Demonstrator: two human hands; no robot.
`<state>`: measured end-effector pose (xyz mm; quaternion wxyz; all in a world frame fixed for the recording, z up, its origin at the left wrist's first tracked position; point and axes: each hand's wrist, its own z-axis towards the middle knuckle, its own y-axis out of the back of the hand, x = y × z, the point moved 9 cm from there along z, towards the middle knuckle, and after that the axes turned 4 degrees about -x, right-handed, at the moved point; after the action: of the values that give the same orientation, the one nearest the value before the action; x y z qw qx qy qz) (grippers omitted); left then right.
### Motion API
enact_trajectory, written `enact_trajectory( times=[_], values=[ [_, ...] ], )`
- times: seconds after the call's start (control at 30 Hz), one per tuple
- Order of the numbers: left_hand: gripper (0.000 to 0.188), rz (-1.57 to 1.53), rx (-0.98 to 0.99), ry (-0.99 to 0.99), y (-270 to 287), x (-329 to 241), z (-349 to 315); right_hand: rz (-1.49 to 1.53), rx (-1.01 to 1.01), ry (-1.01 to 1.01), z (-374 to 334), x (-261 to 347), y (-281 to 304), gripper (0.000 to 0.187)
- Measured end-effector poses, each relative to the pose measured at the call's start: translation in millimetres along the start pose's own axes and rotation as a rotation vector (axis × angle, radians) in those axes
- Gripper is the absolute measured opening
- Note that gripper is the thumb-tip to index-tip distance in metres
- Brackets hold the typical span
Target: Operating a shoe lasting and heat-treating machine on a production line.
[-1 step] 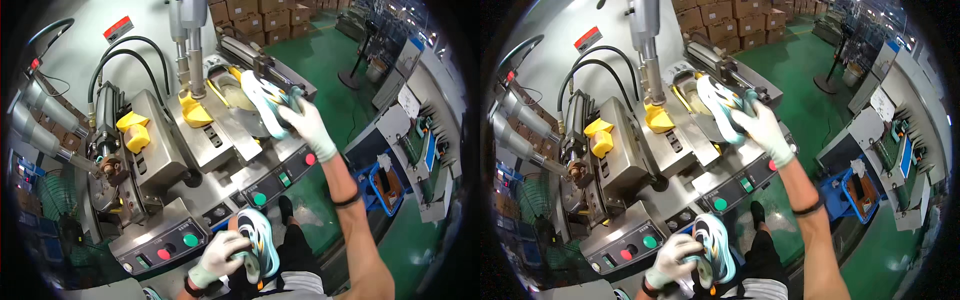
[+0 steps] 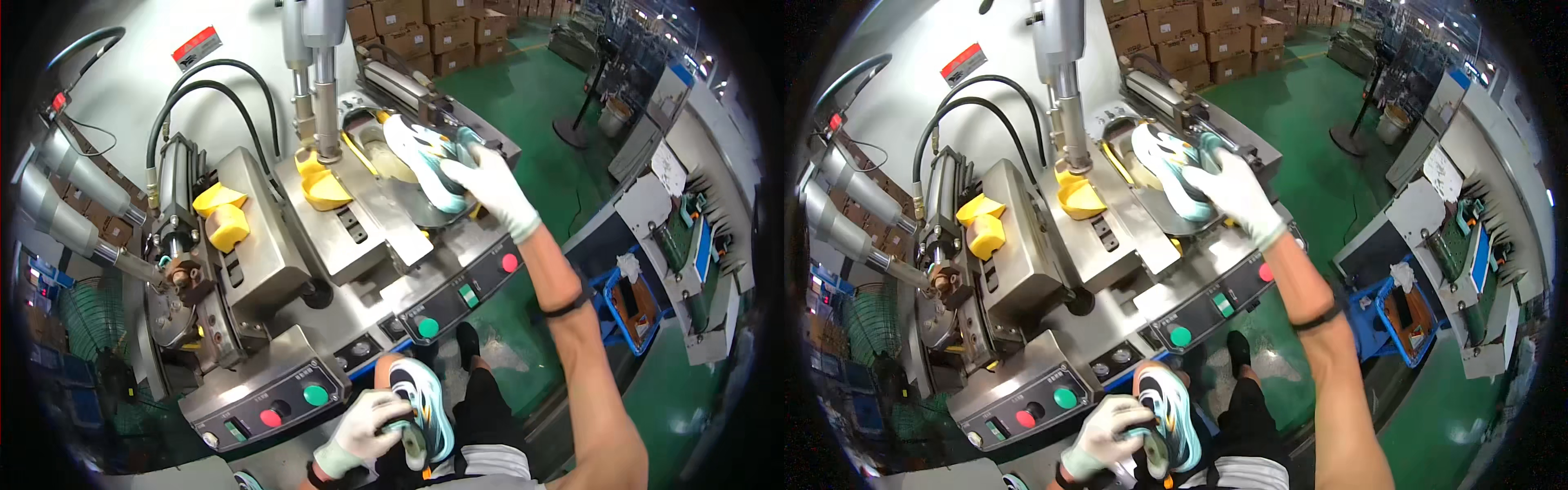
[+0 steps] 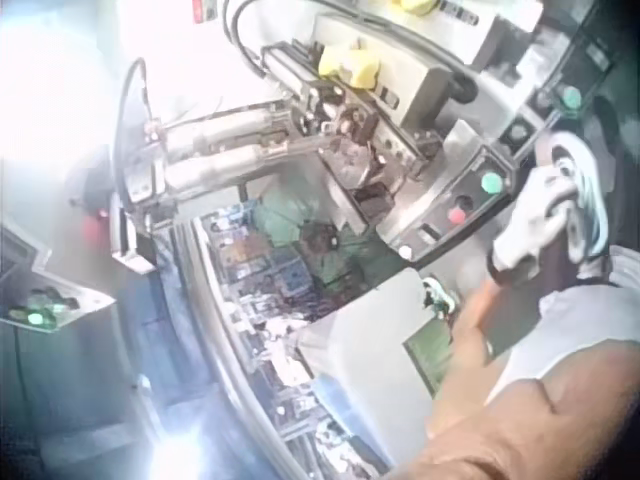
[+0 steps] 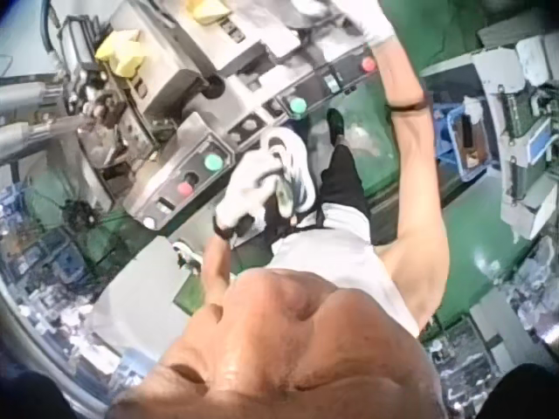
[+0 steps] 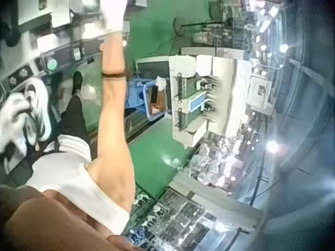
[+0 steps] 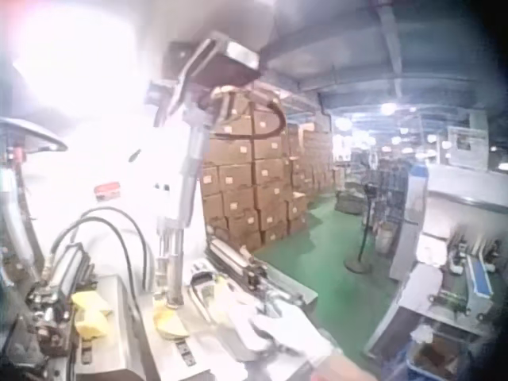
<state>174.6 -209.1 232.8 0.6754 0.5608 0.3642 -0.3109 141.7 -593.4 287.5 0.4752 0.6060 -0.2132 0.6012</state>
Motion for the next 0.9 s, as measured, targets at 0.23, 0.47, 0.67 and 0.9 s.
enact_trajectory(
  times=[0.23, 0.47, 0.67, 0.9],
  values=[
    [0.032, 0.003, -0.024, 0.275, -33.7, 80.0, -91.2, -0.776, 0.073, -0.077, 163.8, -90.5, -129.4, 0.058],
    [0.035, 0.0, -0.151, 0.344, -13.2, 102.0, -107.7, -0.899, 0.211, -0.136, 149.2, -119.8, -143.6, 0.084],
    [0.03, 0.015, -0.207, 0.259, -6.4, 97.5, -116.1, -0.165, -0.057, 0.527, -45.4, 33.0, -133.8, 0.056],
    [0.029, 0.024, -0.208, 0.145, -7.6, 54.2, -106.1, -0.682, 0.435, 0.266, -233.0, -99.3, -191.5, 0.076]
  ],
)
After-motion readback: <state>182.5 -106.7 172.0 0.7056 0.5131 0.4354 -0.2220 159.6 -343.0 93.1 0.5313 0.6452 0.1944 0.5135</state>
